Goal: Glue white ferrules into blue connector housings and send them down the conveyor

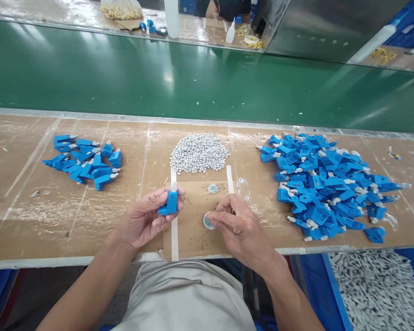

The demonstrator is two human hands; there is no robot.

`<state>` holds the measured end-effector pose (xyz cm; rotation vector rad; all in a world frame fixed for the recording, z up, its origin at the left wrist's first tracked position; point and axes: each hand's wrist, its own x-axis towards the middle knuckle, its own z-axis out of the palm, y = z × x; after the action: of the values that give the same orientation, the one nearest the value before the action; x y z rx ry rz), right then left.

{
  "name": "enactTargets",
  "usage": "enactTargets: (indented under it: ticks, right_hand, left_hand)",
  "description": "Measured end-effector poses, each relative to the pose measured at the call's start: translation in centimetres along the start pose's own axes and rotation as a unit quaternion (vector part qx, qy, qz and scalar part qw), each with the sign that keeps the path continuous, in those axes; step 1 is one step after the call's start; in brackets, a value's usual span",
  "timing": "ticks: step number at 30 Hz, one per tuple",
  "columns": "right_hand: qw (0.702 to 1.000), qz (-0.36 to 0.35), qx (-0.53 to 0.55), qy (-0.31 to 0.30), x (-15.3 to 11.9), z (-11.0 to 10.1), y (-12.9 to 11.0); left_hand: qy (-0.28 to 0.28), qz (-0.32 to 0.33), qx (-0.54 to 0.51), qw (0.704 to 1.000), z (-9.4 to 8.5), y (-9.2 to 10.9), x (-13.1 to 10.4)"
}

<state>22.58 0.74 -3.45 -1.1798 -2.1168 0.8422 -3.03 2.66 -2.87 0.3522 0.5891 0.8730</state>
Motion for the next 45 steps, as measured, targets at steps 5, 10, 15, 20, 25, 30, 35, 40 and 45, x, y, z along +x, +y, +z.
enactTargets:
  ticks: [5,10,15,20,25,30,35,40,45]
  right_hand:
    - [0.999,0.040,0.012,0.006,-0.2,-0.1,-0.6]
    - [0.978,0.125,0.136,0.097,0.0,-0.7,-0.8]
    - [0.935,0.091,0.276,0.203,0.5,-1.1,-2.0]
    - [0.944,0.026,0.214,0.252,1.6,-0.4,-4.4]
    - [0.957,-0.007,0.149,0.248,2.2,0.3,-5.1]
    - [0.962,-0.014,0.125,0.243,2.3,0.4,-4.9]
    - [0.969,-0.006,0.104,0.226,2.2,0.6,-4.6]
    - [0.977,-0.041,0.077,0.196,2.3,0.7,-4.5]
    - [0.978,-0.060,0.019,0.200,2.1,0.7,-4.4]
  left_hand:
    - [0.023,-0.020,-0.021,0.999,0.8,-0.7,0.3]
    - [0.011,-0.054,-0.047,0.997,1.4,-2.1,0.7]
    - [-0.013,-0.083,-0.055,0.995,2.0,-3.4,1.1]
    - [-0.030,-0.092,-0.040,0.995,2.5,-3.8,1.3]
    - [-0.034,-0.098,-0.041,0.994,2.7,-3.9,1.2]
    - [-0.032,-0.096,-0.045,0.994,2.6,-3.9,1.2]
    - [-0.037,-0.099,-0.051,0.993,2.4,-3.9,1.3]
    - [-0.031,-0.097,-0.056,0.993,2.3,-4.0,1.3]
    - [-0.035,-0.092,-0.060,0.993,2.3,-4.0,1.3]
